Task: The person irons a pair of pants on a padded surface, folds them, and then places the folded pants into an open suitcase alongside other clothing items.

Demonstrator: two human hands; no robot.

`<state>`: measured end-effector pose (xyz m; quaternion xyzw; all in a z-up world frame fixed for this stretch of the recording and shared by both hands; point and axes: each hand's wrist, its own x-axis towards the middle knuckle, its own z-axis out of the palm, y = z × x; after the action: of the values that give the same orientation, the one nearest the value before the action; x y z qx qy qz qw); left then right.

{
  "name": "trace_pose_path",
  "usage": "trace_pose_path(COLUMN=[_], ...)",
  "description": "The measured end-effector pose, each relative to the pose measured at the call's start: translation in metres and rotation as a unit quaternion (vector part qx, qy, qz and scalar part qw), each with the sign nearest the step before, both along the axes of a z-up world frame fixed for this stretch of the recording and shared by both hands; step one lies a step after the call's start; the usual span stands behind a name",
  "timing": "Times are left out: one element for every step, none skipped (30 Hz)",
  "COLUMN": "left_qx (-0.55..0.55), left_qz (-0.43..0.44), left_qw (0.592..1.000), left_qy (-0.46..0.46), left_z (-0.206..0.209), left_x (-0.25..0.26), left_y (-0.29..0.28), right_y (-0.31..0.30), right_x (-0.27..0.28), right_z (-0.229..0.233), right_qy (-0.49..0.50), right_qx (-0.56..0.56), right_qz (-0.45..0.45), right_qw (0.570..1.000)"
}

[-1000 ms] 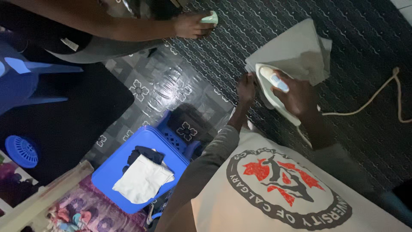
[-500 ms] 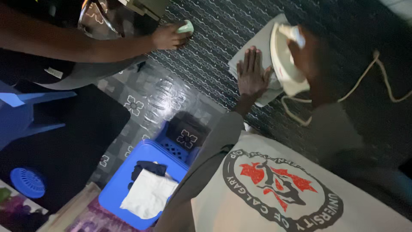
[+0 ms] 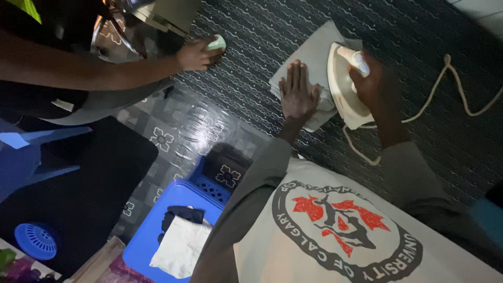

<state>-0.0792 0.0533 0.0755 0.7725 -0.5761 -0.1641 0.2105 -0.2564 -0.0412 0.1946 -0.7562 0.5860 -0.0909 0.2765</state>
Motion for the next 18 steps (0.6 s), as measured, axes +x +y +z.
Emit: trace_pose_path(left_qx=[0.012, 0.01, 0.037, 0.063, 0.063, 0.076, 0.089, 0.088, 0.094, 0.099, 0.097, 0.146, 0.2, 0.202, 0.201, 0.199, 0.199, 0.252], left_qz=[0.002, 0.001, -0.007, -0.015, -0.015, -0.019, -0.022, -0.021, -0.012, -0.003, -0.003, 0.036, 0.076, 0.076, 0.081, 0.085, 0.084, 0.102], left_qw=[1.0, 1.0, 0.999, 0.997, 0.997, 0.996, 0.994, 0.994, 0.995, 0.995, 0.995, 0.989, 0.977, 0.976, 0.976, 0.976, 0.976, 0.96], left_qy=[-0.01, -0.012, -0.028, -0.043, -0.043, -0.053, -0.062, -0.061, -0.024, 0.012, 0.013, 0.008, 0.002, 0.002, -0.006, -0.013, -0.013, 0.059], left_z=[-0.001, -0.001, -0.002, -0.003, -0.004, -0.006, -0.009, -0.011, -0.012, -0.012, -0.011, -0.01, -0.008, -0.007, -0.007, -0.007, -0.009, -0.013], left_x=[0.002, 0.002, 0.002, 0.002, 0.0, 0.001, 0.001, 0.003, 0.011, 0.02, 0.029, 0.043, 0.054, 0.061, 0.067, 0.07, 0.072, 0.074], left_y=[-0.003, -0.003, -0.005, -0.007, -0.007, -0.009, -0.011, -0.01, -0.016, -0.024, -0.033, -0.044, -0.049, -0.054, -0.056, -0.052, -0.048, -0.042], right_y=[-0.001, 0.004, 0.011, 0.018, 0.026, 0.034, 0.042, 0.053, 0.058, 0.062, 0.07, 0.076, 0.082, 0.086, 0.09, 0.096, 0.098, 0.101], right_x=[0.002, 0.001, -0.004, -0.011, -0.02, -0.029, -0.037, -0.044, -0.049, -0.054, -0.06, -0.065, -0.068, -0.07, -0.069, -0.069, -0.071, -0.072], right_z=[0.004, 0.009, 0.013, 0.015, 0.016, 0.015, 0.012, 0.009, 0.006, 0.004, 0.004, 0.004, 0.004, 0.004, 0.004, 0.005, 0.007, 0.009], right_qy=[0.027, 0.025, 0.045, 0.065, 0.066, 0.033, -0.001, 0.0, -0.016, -0.033, -0.047, -0.061, -0.075, -0.075, -0.074, -0.072, -0.072, -0.073], right_qx=[0.006, 0.005, 0.058, 0.111, 0.111, 0.057, 0.003, 0.003, 0.009, 0.016, 0.028, 0.039, 0.056, 0.058, 0.113, 0.167, 0.167, 0.156], right_qz=[0.002, 0.001, -0.004, -0.01, -0.01, 0.02, 0.053, 0.054, 0.04, 0.027, 0.012, -0.003, -0.018, -0.018, -0.072, -0.126, -0.128, -0.128], right_qw=[1.0, 1.0, 0.997, 0.992, 0.992, 0.998, 0.999, 0.999, 0.999, 0.999, 0.998, 0.997, 0.995, 0.995, 0.988, 0.975, 0.975, 0.977])
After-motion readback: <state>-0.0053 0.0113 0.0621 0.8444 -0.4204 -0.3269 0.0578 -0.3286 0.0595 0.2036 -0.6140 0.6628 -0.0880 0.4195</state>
